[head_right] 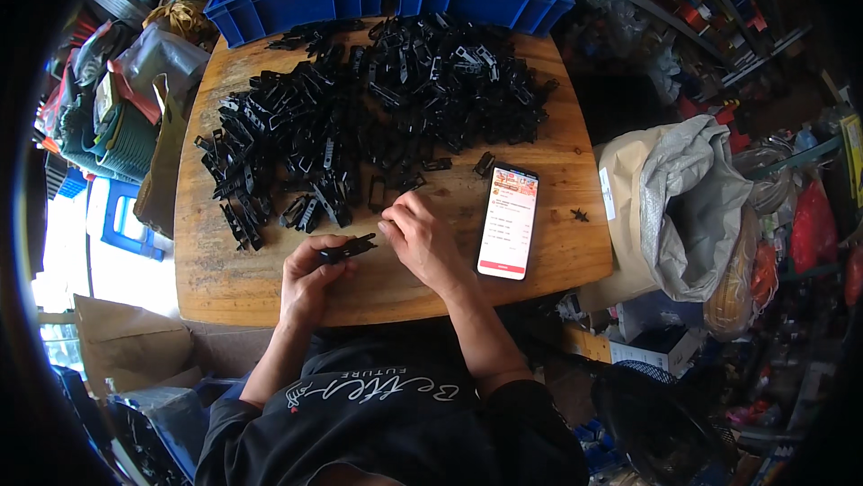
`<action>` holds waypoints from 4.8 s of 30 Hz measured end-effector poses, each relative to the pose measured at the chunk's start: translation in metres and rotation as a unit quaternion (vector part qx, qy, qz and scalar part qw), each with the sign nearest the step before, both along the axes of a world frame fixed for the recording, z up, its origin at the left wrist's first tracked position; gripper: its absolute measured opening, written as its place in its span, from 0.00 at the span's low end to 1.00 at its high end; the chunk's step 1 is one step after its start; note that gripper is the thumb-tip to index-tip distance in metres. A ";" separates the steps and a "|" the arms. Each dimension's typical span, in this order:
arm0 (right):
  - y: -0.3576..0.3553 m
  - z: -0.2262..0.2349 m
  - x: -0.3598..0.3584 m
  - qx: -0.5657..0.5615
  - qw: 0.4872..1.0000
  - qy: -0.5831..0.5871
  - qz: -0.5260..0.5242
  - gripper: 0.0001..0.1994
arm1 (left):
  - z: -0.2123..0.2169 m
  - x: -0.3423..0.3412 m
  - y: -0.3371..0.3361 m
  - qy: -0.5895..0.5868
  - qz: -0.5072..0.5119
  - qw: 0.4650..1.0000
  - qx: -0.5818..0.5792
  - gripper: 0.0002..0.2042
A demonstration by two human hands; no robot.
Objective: Assembling small black plastic components by hand at a workbench.
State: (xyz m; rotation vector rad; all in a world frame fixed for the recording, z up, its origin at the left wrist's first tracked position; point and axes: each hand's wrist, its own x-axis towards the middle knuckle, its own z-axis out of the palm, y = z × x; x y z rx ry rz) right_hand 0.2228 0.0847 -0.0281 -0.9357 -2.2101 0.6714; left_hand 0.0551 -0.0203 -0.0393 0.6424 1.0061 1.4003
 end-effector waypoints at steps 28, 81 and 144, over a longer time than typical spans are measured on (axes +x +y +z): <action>-0.033 0.028 -0.030 0.024 0.982 0.142 -0.121 0.06 | 0.008 0.002 -0.002 -0.084 0.041 0.995 0.031 0.22; -0.033 0.038 -0.018 -0.018 0.976 0.074 0.203 0.17 | 0.036 -0.009 -0.019 0.027 -0.027 0.999 -0.028 0.19; 0.022 0.002 0.001 0.082 0.982 -0.104 -0.134 0.11 | 0.052 -0.047 0.008 0.245 0.024 0.969 0.015 0.21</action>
